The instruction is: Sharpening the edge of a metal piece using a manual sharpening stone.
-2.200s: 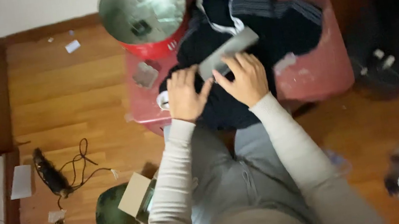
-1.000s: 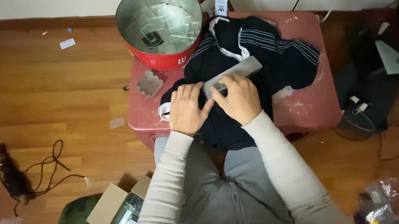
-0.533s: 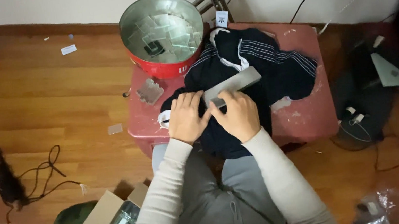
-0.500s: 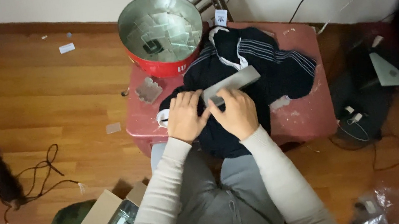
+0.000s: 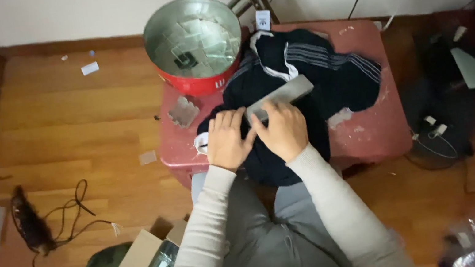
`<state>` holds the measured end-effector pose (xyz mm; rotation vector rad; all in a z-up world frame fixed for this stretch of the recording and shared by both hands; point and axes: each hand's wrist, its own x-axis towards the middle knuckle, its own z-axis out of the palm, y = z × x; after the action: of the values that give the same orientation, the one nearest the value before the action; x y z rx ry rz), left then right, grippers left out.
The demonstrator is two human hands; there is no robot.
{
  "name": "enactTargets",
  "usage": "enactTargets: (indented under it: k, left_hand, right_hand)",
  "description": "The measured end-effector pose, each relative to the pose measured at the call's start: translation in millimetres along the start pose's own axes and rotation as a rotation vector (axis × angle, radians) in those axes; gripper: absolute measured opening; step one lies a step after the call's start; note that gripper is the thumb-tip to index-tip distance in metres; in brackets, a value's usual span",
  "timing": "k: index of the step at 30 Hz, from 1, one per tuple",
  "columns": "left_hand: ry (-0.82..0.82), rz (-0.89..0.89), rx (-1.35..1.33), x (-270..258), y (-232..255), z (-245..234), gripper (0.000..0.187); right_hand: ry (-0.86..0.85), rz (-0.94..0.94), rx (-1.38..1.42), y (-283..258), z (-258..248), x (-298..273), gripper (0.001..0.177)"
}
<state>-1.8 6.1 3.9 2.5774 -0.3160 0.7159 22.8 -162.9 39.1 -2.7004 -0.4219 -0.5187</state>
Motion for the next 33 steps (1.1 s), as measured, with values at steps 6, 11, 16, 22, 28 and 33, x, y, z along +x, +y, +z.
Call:
enactTargets:
  k: [6,11,16,22,28,33]
  left_hand:
    - [-0.005,0.009,0.005,-3,-5,7,0.054]
    - [0.002,0.018,0.018,-2,-5,8,0.055]
    - [-0.004,0.02,-0.004,-5,-4,11,0.055]
    - [0.013,0.01,0.024,0,-7,9,0.057]
    - [0.044,0.013,0.022,-5,-1,9,0.052]
    - [0.026,0.007,0.01,-3,-2,8,0.054]
  right_hand:
    - [-0.011,0.034,-0.004,-2,6,-3,0.045]
    - [-0.061,0.06,-0.021,-2,3,-3,0.045]
    - [-0.084,0.069,-0.005,-1,8,-3,0.046]
    - [-0.137,0.07,-0.002,-5,0,1,0.047]
    - [-0.095,0.067,0.03,4,8,2,0.041]
    - [-0.089,0.034,0.0,-3,3,-3,0.043]
